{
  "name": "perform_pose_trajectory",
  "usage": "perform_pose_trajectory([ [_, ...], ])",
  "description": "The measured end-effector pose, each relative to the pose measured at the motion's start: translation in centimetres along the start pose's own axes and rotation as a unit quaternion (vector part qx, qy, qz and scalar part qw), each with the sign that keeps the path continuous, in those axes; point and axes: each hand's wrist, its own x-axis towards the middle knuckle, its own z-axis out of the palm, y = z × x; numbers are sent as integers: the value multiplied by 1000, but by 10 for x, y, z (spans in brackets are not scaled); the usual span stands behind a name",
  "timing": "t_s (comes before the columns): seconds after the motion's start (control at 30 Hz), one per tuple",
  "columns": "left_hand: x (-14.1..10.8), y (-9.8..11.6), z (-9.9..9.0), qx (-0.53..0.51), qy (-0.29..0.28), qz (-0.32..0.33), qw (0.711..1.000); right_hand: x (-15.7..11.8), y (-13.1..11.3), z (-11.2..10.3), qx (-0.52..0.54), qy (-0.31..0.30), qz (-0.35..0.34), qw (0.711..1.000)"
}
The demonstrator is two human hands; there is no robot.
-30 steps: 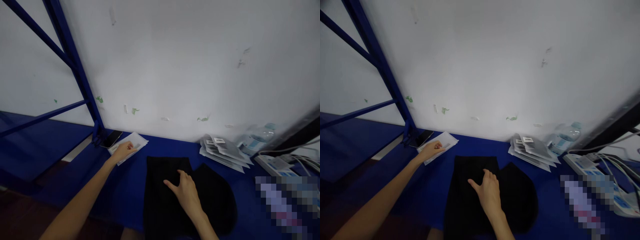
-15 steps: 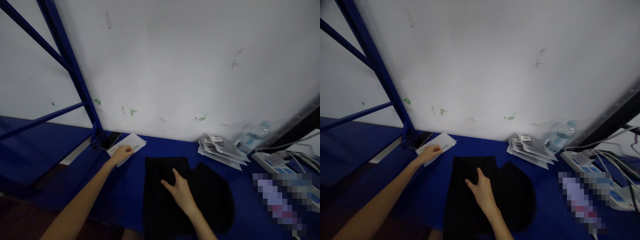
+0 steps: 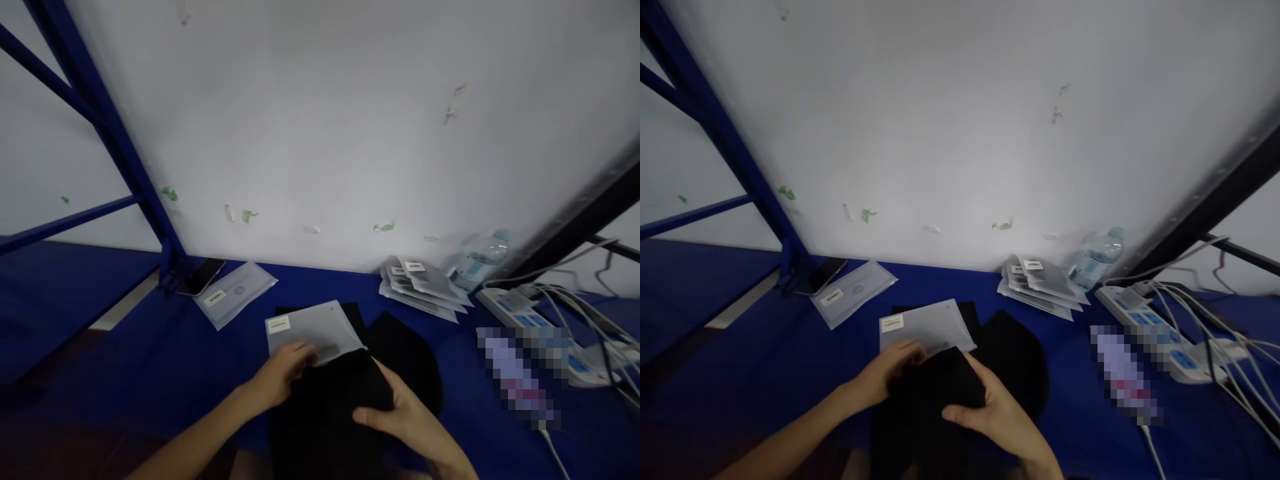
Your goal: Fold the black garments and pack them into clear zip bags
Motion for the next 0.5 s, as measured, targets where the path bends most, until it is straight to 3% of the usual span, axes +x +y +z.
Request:
perform_pose_trajectory([
  [0.07,0,4,10,-68,-22,4,997,0,2,3,42,-46,10,998],
  [0.2,3,1,11,-138,-6,-3,990,14,17,18,69,-40,30,996],
  [0.33,8,-7,14,-120,33,-51,991,21,30,25,69,-5,19,997],
  [0.5,9,-11,22,-88,122,-98,984,20,25,24,-27,5,-17,999],
])
